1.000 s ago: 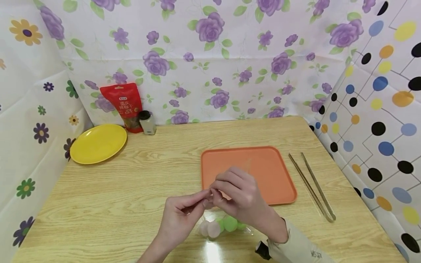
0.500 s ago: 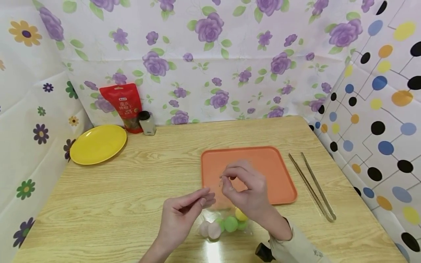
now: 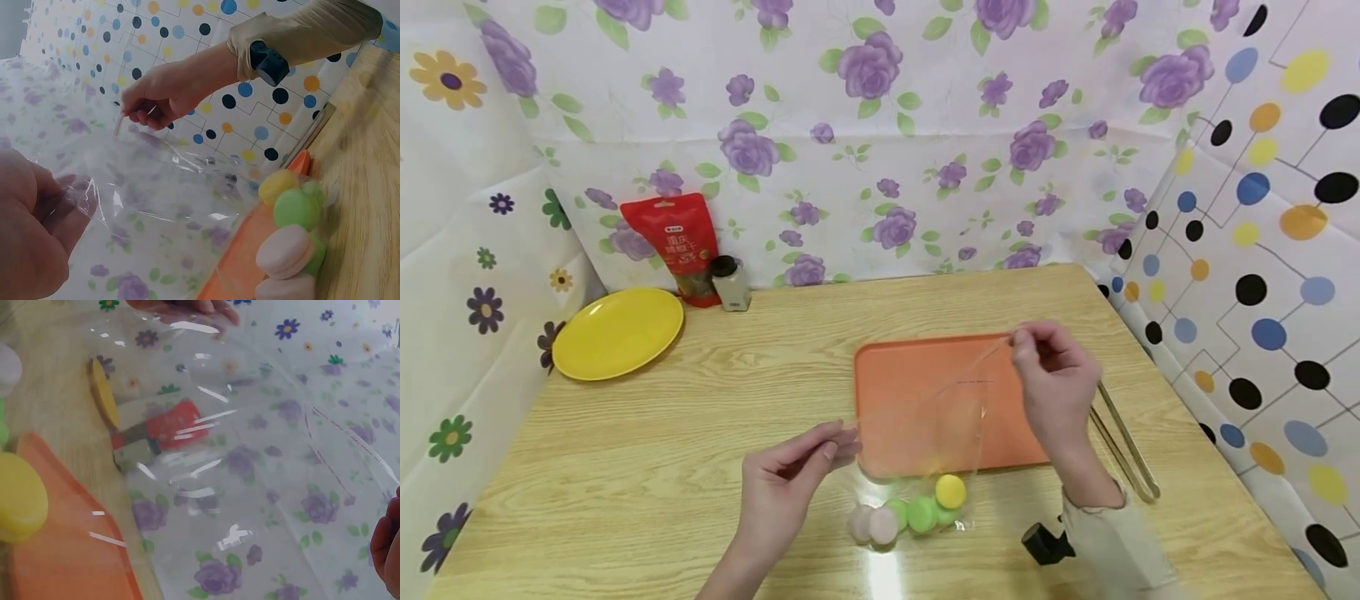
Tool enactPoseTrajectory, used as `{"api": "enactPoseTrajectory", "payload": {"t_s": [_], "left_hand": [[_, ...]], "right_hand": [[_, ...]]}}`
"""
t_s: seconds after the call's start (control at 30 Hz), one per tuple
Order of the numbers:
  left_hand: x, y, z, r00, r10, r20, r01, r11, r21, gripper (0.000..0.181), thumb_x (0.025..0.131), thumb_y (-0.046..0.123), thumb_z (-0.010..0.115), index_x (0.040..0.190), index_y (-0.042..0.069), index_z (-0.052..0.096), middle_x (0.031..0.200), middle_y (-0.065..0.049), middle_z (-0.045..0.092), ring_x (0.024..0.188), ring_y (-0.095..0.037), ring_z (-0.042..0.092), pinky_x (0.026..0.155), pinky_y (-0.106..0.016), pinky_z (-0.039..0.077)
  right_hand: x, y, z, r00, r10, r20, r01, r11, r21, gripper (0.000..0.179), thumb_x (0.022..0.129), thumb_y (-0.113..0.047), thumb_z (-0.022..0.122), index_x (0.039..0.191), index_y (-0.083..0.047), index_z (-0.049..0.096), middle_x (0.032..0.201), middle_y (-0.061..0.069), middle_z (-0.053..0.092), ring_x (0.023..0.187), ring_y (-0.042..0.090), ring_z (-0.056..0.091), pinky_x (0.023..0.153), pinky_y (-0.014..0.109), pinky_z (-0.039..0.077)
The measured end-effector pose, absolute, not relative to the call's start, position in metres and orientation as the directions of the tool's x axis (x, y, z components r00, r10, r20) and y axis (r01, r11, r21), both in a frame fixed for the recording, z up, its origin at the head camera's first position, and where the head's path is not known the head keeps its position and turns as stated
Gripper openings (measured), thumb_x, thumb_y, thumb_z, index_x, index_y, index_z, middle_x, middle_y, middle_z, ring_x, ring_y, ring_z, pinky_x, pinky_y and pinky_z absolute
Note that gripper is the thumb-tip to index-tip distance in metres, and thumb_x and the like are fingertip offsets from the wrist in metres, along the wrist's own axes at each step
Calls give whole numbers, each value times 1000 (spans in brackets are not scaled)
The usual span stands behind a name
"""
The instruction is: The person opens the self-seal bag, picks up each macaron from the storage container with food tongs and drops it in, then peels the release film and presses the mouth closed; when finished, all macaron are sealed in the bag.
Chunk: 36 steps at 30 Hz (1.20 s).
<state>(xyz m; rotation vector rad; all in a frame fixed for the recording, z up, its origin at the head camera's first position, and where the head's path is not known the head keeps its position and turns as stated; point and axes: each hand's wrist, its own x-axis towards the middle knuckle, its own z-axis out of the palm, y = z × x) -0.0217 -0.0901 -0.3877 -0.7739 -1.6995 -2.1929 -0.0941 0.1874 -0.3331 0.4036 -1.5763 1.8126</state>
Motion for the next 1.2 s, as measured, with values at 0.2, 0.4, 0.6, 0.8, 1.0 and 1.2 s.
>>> {"api": "enactPoseTrajectory", "payload": {"t_s": [0.2, 0.4, 0.6, 0.8, 1.0, 1.2], "left_hand": [[-24, -99, -389, -857, 88, 508, 474, -254, 843, 21, 94, -18, 54, 113, -27, 57, 106, -13, 74, 93, -25, 73, 79, -45, 58], [-25, -107, -387, -898, 67, 435, 407, -250, 878, 23, 94, -19, 54, 114, -30, 54, 104, -11, 75, 93, -25, 73, 81, -45, 58], [-26, -108, -388, -898, 88, 432, 404, -228, 886, 24, 95, -18, 53, 116, -31, 52, 105, -9, 75, 94, -24, 73, 81, -43, 58], [-26, -105, -389, -903, 84, 421, 392, -242, 888, 23, 95, -18, 54, 115, -30, 53, 104, -8, 75, 93, -25, 73, 82, -45, 58], [-27, -104, -389, -894, 88, 439, 407, -252, 878, 24, 95, -18, 54, 116, -30, 53, 104, -9, 75, 92, -25, 73, 81, -45, 57], [-27, -101, -388, -890, 106, 444, 406, -259, 876, 25, 95, -18, 54, 116, -31, 51, 104, -8, 75, 92, -24, 73, 81, -44, 58]], "right_hand": [[-103, 223, -333, -790, 437, 430, -553, -202, -808, 13, 94, 7, 63, 84, 15, 64, 75, 13, 65, 57, 16, 60, 56, 24, 56], [-109, 255, -335, -841, 477, 255, -461, -385, -800, 16, 94, 0, 68, 86, 13, 64, 77, 15, 62, 59, 19, 62, 58, 29, 60], [-113, 290, -337, -903, 423, 77, -358, -642, -678, 13, 96, 6, 61, 85, 12, 63, 79, 17, 64, 66, 25, 66, 69, 38, 62], [-113, 321, -344, -910, 414, -11, -277, -629, -726, 16, 99, 4, 51, 88, 10, 61, 79, 16, 64, 64, 25, 67, 66, 41, 62], [-120, 343, -382, -902, 428, 56, -45, 35, -998, 12, 100, -8, 51, 98, 2, 58, 80, 7, 67, 61, 12, 68, 53, 29, 60], [-124, 362, -427, -934, 344, 91, 51, 381, -923, 21, 100, -8, 47, 107, 10, 56, 87, 16, 68, 68, 9, 68, 63, 29, 61]]}}
